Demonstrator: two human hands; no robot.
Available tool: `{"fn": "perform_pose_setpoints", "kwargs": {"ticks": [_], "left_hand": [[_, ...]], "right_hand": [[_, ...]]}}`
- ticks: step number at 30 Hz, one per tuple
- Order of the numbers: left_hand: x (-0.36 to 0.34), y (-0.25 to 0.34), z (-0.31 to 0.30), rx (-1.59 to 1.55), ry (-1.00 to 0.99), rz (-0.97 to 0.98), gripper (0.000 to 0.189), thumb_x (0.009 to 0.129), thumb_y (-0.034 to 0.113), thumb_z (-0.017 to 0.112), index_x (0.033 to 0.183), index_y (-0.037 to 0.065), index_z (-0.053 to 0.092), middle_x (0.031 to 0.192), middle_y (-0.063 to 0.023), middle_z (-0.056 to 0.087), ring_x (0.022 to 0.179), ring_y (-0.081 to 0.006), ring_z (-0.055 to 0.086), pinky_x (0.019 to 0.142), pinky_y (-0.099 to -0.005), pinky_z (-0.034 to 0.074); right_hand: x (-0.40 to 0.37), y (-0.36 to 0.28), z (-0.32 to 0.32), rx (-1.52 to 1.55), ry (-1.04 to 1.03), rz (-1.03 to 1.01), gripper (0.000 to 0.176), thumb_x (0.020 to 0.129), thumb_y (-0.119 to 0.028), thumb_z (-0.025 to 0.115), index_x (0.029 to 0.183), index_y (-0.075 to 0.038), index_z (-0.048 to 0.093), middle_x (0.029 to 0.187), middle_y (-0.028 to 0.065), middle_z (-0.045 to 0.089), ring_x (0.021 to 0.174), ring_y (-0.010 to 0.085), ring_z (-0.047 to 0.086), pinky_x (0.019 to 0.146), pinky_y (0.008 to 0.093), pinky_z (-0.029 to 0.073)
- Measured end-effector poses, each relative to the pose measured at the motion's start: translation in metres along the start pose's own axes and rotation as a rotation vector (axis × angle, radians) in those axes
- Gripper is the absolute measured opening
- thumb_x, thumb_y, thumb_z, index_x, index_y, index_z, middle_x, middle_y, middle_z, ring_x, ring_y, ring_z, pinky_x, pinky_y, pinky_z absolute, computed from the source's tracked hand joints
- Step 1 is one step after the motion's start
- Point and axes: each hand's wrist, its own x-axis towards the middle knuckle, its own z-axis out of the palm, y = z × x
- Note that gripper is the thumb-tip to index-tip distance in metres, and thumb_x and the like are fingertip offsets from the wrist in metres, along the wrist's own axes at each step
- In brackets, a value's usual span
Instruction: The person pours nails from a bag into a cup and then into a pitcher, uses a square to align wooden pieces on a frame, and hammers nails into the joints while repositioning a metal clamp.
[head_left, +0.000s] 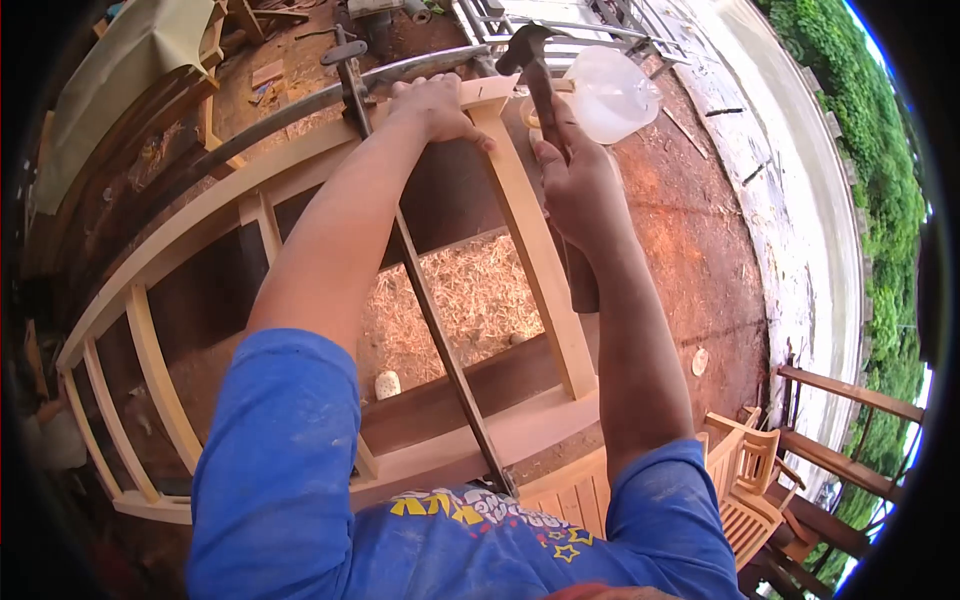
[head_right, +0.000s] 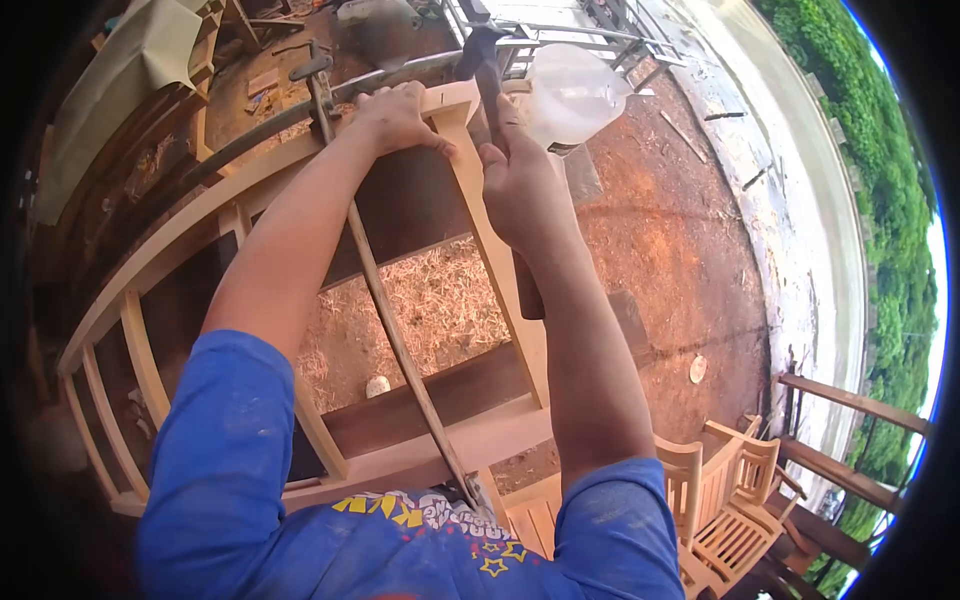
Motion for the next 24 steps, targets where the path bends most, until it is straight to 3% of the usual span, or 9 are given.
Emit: {"fn": "perform_pose_setpoints", "kwargs": {"ticks": [2,5,8,11,12,15,16,20,24], "left_hand": [[-0.007,-0.001,0.012,0.016,-0.031,-0.006,0.129,0.051,0.084,0.087,0.148,0.005,0.053,0.152,-0.0155,0.058,0.146,-0.0350,0.049,0.116,-0.0547,0.037],[-0.008,-0.003,0.009,0.047,0.013,-0.066,0.135,0.051,0.085,0.086,0.150,0.002,0.049,0.155,-0.0155,0.055,0.148,-0.0343,0.047,0.118,-0.0559,0.034],[-0.011,-0.001,0.007,0.037,-0.008,-0.112,0.136,0.051,0.085,0.086,0.151,0.001,0.048,0.156,-0.0156,0.054,0.149,-0.0348,0.046,0.118,-0.0573,0.034],[-0.013,-0.004,0.001,0.012,-0.030,-0.099,0.136,0.051,0.085,0.086,0.150,0.001,0.049,0.156,-0.0158,0.054,0.149,-0.0352,0.046,0.119,-0.0581,0.033],[-0.015,-0.003,0.002,0.011,-0.037,-0.091,0.135,0.051,0.085,0.086,0.150,0.001,0.049,0.156,-0.0157,0.054,0.148,-0.0351,0.046,0.119,-0.0582,0.033],[-0.009,-0.006,-0.007,0.018,-0.012,-0.079,0.133,0.053,0.085,0.086,0.149,0.001,0.050,0.154,-0.0161,0.055,0.148,-0.0340,0.047,0.120,-0.0582,0.033],[-0.014,-0.002,0.000,0.008,-0.032,-0.070,0.132,0.053,0.085,0.086,0.149,0.001,0.050,0.154,-0.0163,0.055,0.148,-0.0338,0.047,0.120,-0.0582,0.033],[-0.013,-0.004,0.002,0.021,-0.031,-0.063,0.134,0.052,0.086,0.085,0.149,0.001,0.049,0.155,-0.0162,0.054,0.148,-0.0340,0.046,0.120,-0.0584,0.032],[-0.010,-0.008,0.003,0.028,-0.029,-0.081,0.137,0.051,0.088,0.084,0.151,0.002,0.049,0.155,-0.0157,0.054,0.147,-0.0342,0.047,0.120,-0.0577,0.033]], "right_hand": [[-0.005,-0.042,-0.026,0.066,0.235,-0.064,0.059,0.106,-0.022,0.059,0.160,-0.007,0.043,0.136,0.0315,0.066,0.123,0.0453,0.067,0.102,0.0441,0.054],[-0.004,-0.089,-0.058,0.302,0.608,-0.525,0.058,0.109,-0.017,0.061,0.161,-0.005,0.038,0.075,0.0017,0.062,0.058,0.0079,0.053,0.051,0.0233,0.045],[-0.009,-0.083,-0.044,0.481,0.700,-0.599,0.058,0.109,-0.018,0.059,0.162,-0.008,0.037,0.082,0.0066,0.067,0.058,0.0084,0.053,0.052,0.0234,0.046],[-0.011,0.024,0.017,-0.044,0.186,-0.260,0.066,0.106,-0.020,0.061,0.164,-0.005,0.032,0.122,0.0330,0.070,0.100,0.0377,0.077,0.086,0.0446,0.059],[-0.004,0.026,0.026,-0.217,-0.066,-0.162,0.065,0.106,-0.021,0.061,0.163,-0.005,0.034,0.120,0.0333,0.071,0.098,0.0428,0.076,0.085,0.0467,0.059],[0.003,0.005,0.014,-0.092,0.210,-0.220,0.064,0.105,-0.022,0.061,0.162,-0.008,0.037,0.118,0.0334,0.071,0.099,0.0491,0.073,0.085,0.0490,0.059],[-0.003,-0.037,-0.006,-0.062,0.231,-0.074,0.062,0.105,-0.023,0.061,0.161,-0.009,0.039,0.120,0.0350,0.069,0.112,0.0477,0.070,0.091,0.0480,0.057],[0.006,-0.078,-0.030,0.217,0.564,-0.576,0.065,0.106,-0.006,0.061,0.162,0.005,0.030,0.134,0.0212,0.068,0.113,0.0265,0.071,0.090,0.0336,0.057],[-0.018,-0.001,0.025,-0.059,0.424,-0.413,0.065,0.105,-0.007,0.057,0.164,-0.001,0.028,0.134,0.0328,0.066,0.116,0.0451,0.071,0.095,0.0455,0.057]]}}
